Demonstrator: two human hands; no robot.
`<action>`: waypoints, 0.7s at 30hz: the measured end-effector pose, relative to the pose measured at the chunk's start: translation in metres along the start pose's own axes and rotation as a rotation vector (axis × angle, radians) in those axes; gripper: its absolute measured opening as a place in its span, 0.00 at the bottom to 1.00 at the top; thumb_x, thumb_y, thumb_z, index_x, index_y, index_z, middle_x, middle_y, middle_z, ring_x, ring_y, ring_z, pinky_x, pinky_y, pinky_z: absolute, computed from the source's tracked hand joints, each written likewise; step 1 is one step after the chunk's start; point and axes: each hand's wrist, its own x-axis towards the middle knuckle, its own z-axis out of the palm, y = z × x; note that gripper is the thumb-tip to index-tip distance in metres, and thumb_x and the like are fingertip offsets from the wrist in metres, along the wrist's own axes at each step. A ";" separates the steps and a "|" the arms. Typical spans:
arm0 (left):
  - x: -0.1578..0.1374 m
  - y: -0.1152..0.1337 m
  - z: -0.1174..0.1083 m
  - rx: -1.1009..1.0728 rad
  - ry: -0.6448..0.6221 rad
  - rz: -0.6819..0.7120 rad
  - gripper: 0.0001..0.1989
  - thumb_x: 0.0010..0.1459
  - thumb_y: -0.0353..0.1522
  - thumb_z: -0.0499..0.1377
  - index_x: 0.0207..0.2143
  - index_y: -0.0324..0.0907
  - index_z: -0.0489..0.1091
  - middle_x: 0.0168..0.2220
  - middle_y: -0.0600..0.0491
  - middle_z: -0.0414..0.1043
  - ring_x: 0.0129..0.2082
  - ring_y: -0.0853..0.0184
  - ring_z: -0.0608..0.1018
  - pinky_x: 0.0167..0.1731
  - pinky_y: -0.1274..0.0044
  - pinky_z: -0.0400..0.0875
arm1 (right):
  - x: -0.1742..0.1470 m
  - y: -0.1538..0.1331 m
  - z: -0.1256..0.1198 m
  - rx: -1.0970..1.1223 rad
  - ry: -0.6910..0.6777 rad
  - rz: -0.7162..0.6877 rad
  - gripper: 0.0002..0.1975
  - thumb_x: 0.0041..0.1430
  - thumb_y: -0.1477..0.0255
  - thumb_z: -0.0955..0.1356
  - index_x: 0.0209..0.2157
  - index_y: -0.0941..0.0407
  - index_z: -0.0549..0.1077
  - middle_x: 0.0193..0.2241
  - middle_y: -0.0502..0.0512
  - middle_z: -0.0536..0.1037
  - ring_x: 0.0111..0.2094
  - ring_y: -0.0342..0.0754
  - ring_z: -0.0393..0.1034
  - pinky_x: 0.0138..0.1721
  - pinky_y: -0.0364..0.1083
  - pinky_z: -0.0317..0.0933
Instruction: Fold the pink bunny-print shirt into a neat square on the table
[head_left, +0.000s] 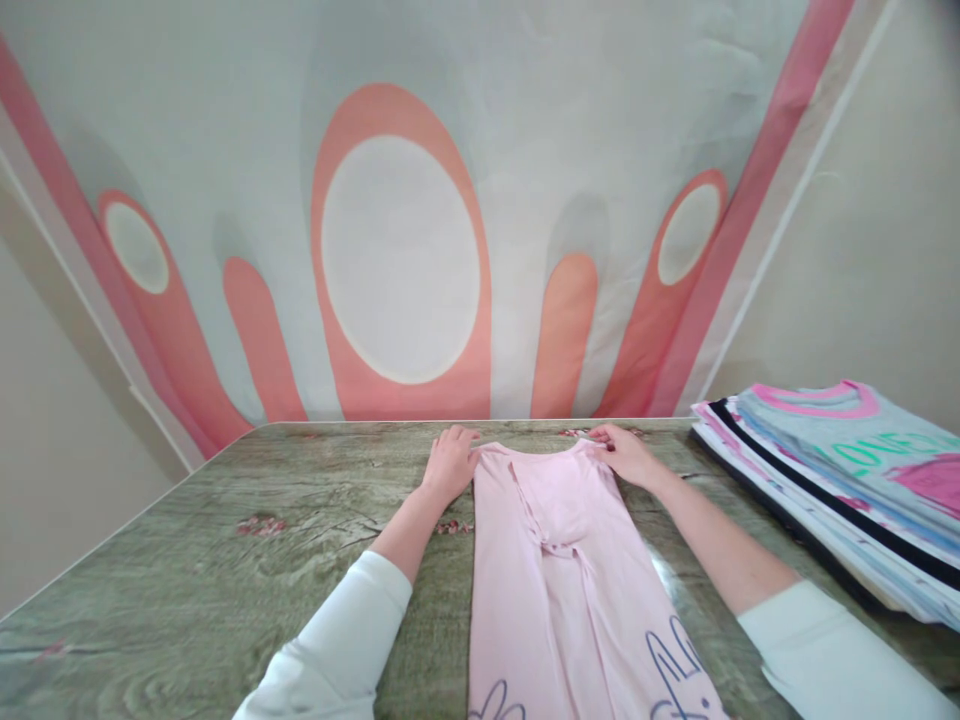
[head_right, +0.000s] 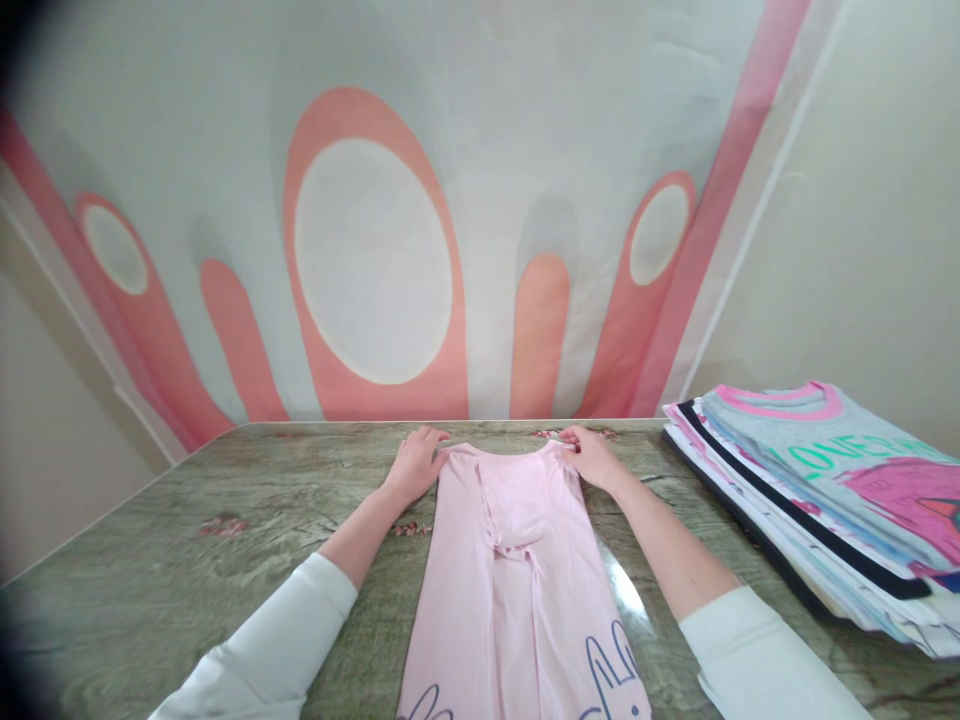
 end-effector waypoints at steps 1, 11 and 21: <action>-0.001 0.008 -0.002 0.015 0.006 0.035 0.13 0.59 0.32 0.51 0.46 0.42 0.66 0.46 0.48 0.67 0.48 0.61 0.68 0.48 0.69 0.60 | 0.000 0.000 0.000 0.025 0.010 0.003 0.12 0.49 0.73 0.68 0.39 0.57 0.70 0.37 0.57 0.76 0.38 0.48 0.70 0.41 0.48 0.64; -0.029 0.076 0.003 0.037 -0.444 0.398 0.28 0.62 0.48 0.40 0.61 0.50 0.47 0.63 0.52 0.45 0.62 0.55 0.46 0.57 0.59 0.40 | 0.001 0.004 0.001 0.009 0.078 0.027 0.10 0.48 0.76 0.67 0.36 0.58 0.70 0.32 0.54 0.76 0.33 0.45 0.70 0.36 0.45 0.66; -0.031 0.074 0.003 0.036 -0.442 0.394 0.29 0.62 0.48 0.41 0.62 0.49 0.45 0.64 0.50 0.43 0.62 0.56 0.48 0.57 0.61 0.40 | -0.019 -0.042 0.000 -0.365 0.197 -0.174 0.12 0.56 0.68 0.63 0.40 0.57 0.70 0.39 0.59 0.73 0.40 0.51 0.68 0.44 0.50 0.61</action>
